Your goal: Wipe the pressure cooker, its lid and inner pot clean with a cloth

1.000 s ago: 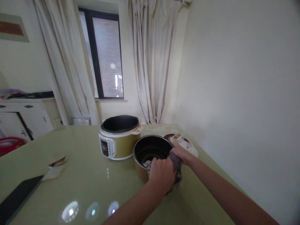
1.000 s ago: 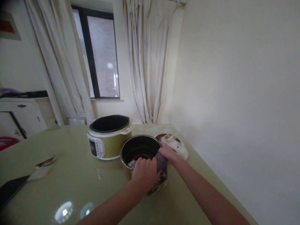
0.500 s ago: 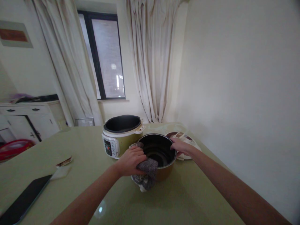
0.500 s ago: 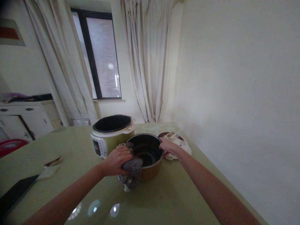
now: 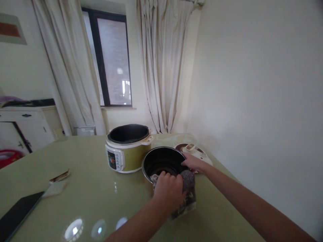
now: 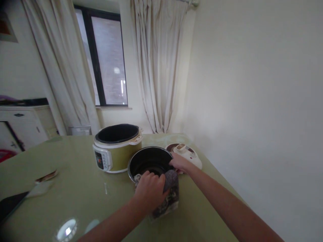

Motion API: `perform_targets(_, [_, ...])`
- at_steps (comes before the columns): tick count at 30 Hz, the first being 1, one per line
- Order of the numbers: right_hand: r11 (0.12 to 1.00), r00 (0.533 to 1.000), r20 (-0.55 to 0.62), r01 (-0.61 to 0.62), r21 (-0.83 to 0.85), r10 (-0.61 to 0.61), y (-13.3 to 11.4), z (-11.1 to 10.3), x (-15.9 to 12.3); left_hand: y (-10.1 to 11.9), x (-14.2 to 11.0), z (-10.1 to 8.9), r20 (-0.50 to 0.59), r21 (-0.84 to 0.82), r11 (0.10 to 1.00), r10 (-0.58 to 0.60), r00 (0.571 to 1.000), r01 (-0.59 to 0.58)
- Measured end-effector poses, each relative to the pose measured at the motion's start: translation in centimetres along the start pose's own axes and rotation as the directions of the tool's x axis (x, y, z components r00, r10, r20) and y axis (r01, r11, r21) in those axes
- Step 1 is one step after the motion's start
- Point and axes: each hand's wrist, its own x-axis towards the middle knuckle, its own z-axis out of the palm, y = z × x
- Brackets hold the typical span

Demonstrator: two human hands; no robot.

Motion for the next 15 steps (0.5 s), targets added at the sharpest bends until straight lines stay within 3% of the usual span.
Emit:
perform_targets(3, [1.000, 1.000, 0.027, 0.007, 0.005, -0.007, 0.2, -0.6, 0.1, -1.8, -0.1, -0.2, -0.021, 0.023, 0.985, 0.169, 0.985, -0.169])
perform_targets(9, [0.999, 0.996, 0.088, -0.031, 0.009, 0.030, 0.0, -1.3, 0.2, -9.6, -0.6, -0.1, -0.022, 0.045, 0.916, 0.399, 0.916, -0.398])
perform_targets(12, [0.999, 0.994, 0.110, -0.025, -0.021, 0.027, -0.4, -1.5, 0.6, -12.9, -0.6, -0.3, -0.042, 0.056, 0.890, 0.455, 0.889, -0.453])
perform_targets(15, [0.999, 0.995, 0.096, -0.021, -0.036, 0.025, -0.4, -1.5, 1.1, -14.2, -0.8, -0.5, -0.085, 0.049, 0.897, 0.443, 0.893, -0.440])
